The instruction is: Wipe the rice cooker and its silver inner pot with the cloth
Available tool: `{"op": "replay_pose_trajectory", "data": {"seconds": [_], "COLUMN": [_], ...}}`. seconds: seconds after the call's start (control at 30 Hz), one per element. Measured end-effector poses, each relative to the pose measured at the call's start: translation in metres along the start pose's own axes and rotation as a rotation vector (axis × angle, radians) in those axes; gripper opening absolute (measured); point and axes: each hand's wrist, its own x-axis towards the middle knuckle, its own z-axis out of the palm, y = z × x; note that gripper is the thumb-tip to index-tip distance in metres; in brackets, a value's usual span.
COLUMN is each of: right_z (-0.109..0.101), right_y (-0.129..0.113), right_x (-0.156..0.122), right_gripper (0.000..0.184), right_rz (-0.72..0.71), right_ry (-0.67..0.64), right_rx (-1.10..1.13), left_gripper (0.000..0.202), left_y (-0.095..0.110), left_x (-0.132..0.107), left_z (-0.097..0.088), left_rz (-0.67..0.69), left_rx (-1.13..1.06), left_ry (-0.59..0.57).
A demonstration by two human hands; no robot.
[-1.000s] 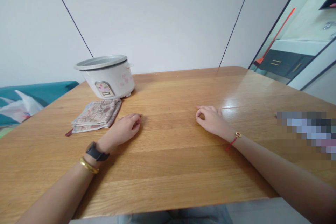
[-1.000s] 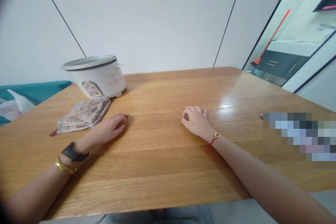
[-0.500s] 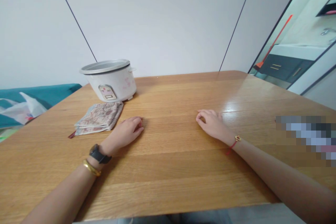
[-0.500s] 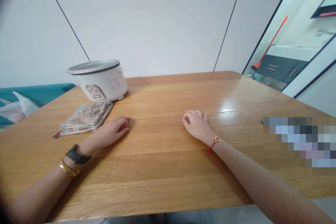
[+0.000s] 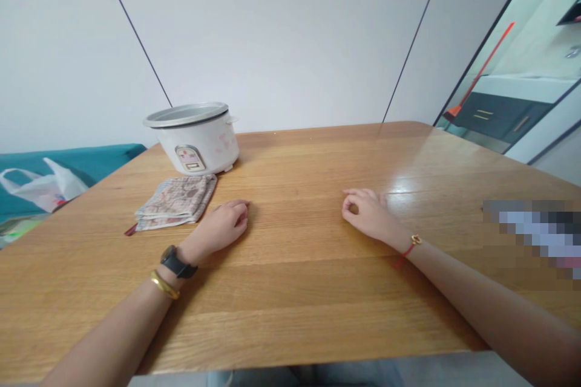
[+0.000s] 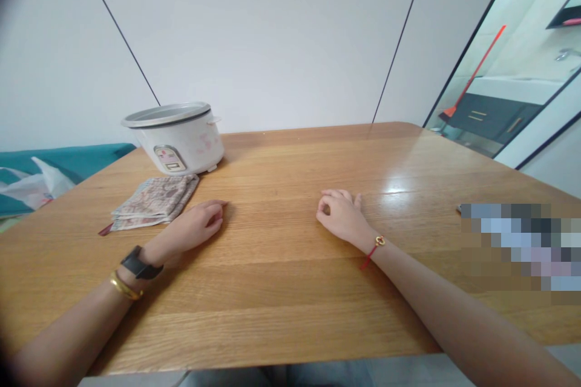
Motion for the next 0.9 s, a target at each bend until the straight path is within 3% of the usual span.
{"op": "replay_pose_trajectory", "data": {"seconds": [0.3,0.5,0.9], "right_z": [0.0016,-0.0049,-0.0057], "right_y": [0.0078,0.0028,0.0016], "right_x": [0.0042,0.0025,0.0026], "right_gripper": [0.019,0.022,0.021], "right_rz": [-0.049,-0.156,-0.115], "right_ry": [0.064,0.053,0.025], "right_rx": [0.039,-0.111,-0.199], "left_gripper": [0.014,0.018,0.015], "left_y": [-0.0026,-0.0073,-0.0030], "left_x": [0.0003,0.0002,0.0011], "left_z": [0.0013,0.0013,-0.0033], "left_rz": [0.016,0.033,0.028], "left_rx": [0.008,0.048,0.021], "left_ry": [0.037,0.032,0.016]}}
